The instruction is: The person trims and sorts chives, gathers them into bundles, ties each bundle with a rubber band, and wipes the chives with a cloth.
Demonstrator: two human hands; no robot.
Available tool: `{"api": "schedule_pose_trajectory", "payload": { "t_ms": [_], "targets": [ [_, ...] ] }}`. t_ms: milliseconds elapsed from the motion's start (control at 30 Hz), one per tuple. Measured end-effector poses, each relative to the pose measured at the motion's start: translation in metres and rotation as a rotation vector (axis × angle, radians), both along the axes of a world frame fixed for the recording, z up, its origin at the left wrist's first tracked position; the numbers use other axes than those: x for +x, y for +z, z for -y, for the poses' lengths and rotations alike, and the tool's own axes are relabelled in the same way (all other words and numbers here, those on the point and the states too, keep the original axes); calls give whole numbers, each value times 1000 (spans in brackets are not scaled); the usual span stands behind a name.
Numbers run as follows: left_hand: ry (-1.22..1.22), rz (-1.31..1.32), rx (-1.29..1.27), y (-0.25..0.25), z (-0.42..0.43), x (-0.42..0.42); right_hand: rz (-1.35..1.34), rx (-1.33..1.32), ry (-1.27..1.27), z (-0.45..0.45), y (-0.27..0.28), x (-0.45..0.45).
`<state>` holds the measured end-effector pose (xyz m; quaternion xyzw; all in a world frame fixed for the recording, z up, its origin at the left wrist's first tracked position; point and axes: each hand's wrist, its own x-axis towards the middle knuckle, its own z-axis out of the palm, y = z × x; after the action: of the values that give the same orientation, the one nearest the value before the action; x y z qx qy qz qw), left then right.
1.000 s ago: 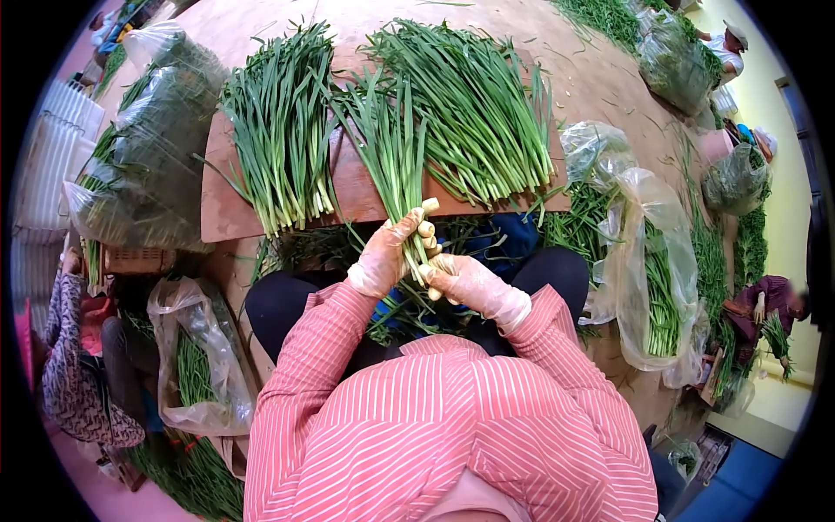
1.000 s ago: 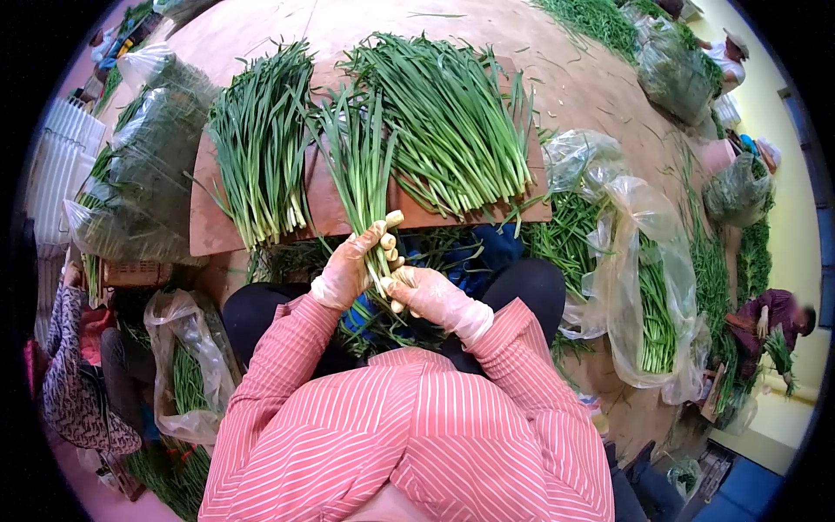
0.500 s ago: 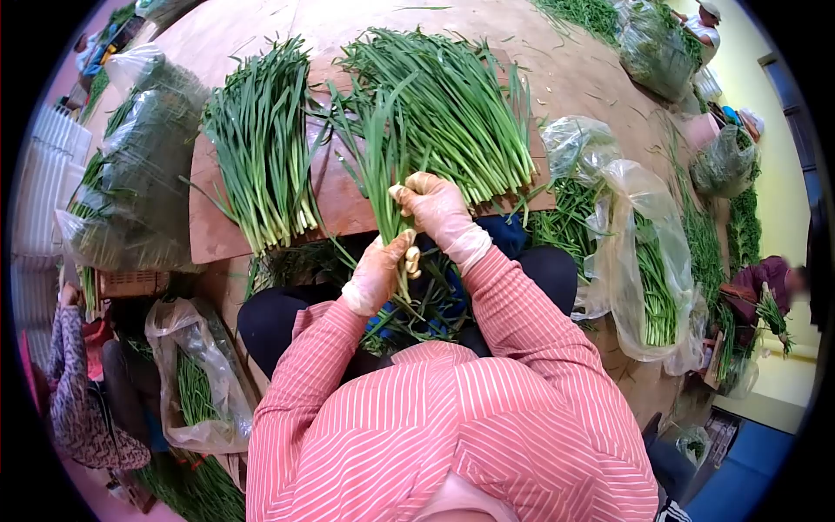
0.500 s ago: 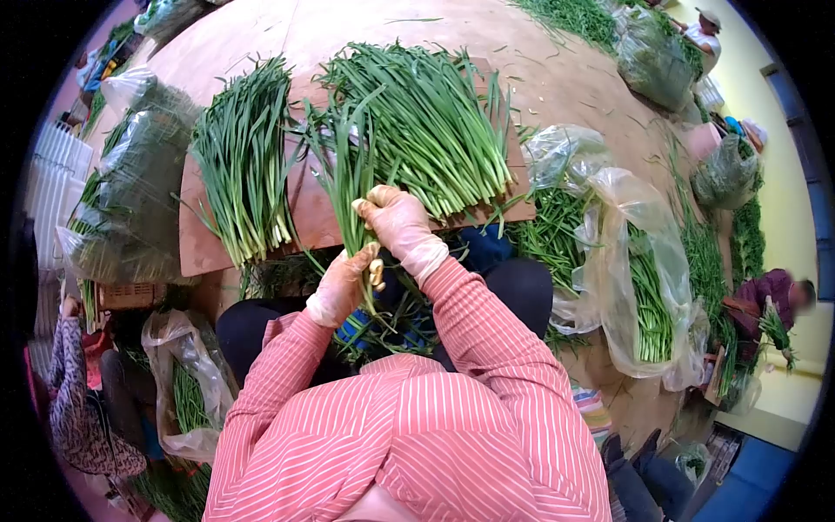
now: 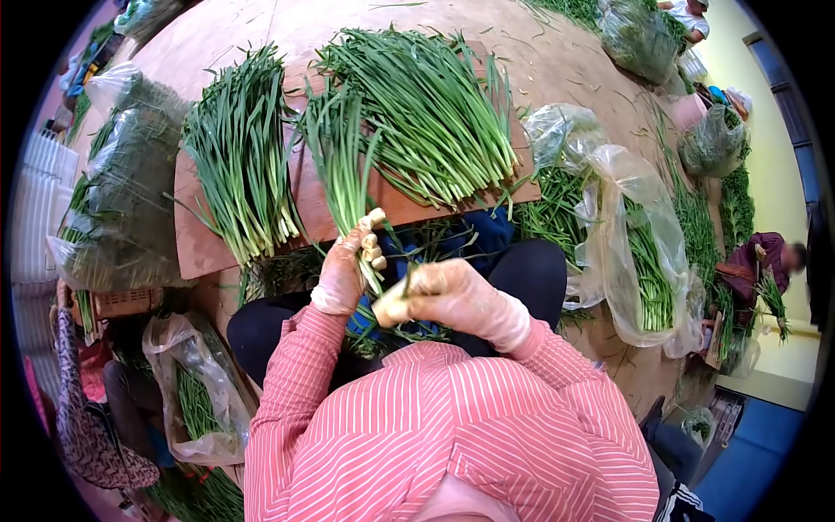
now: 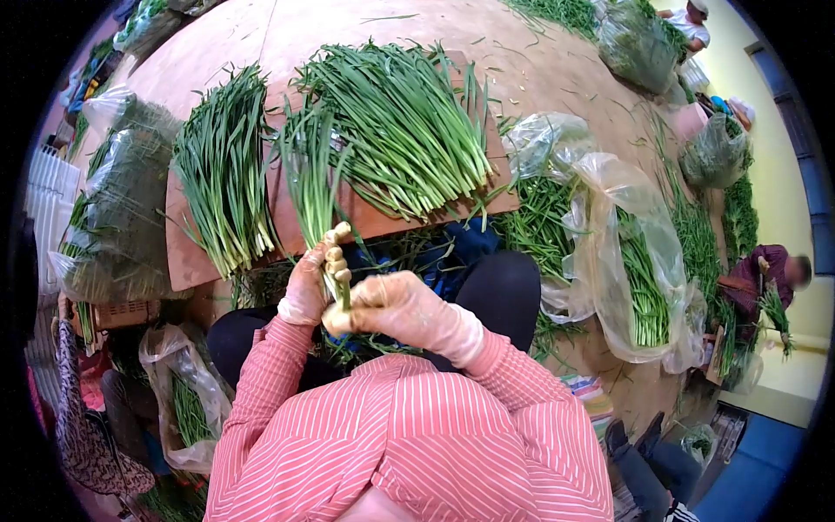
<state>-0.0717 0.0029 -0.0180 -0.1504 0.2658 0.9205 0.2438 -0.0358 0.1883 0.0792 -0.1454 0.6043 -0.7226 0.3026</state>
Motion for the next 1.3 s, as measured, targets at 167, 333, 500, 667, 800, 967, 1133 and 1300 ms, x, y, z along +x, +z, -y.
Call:
{"api": "schedule_pose_trajectory", "payload": {
  "t_ms": [167,333,500,667,800,967,1133,1300],
  "targets": [
    [178,-108,-21,8,13,-14,-27,364,264,-35,11,-12],
    [193,-338,274,15,15,-20,-535,1217,-324,-49,-40,-67],
    [181,-316,244,19,11,-21,-590,1478,-300,-47,-79,-123],
    [140,-128,-3,11,1,-14,-451,1289,-395,-39,-55,-104],
    [-26,-99,-247,23,-16,-3,101,402,-341,-18,-66,-59],
    [-113,-122,-97,13,-18,0,280,159,-202,2,-70,-22],
    [-112,-127,-176,5,-18,4,352,206,-213,3,-69,-11],
    [-77,-96,-225,-10,-21,9,411,217,-341,3,-86,3]
  ]
}}
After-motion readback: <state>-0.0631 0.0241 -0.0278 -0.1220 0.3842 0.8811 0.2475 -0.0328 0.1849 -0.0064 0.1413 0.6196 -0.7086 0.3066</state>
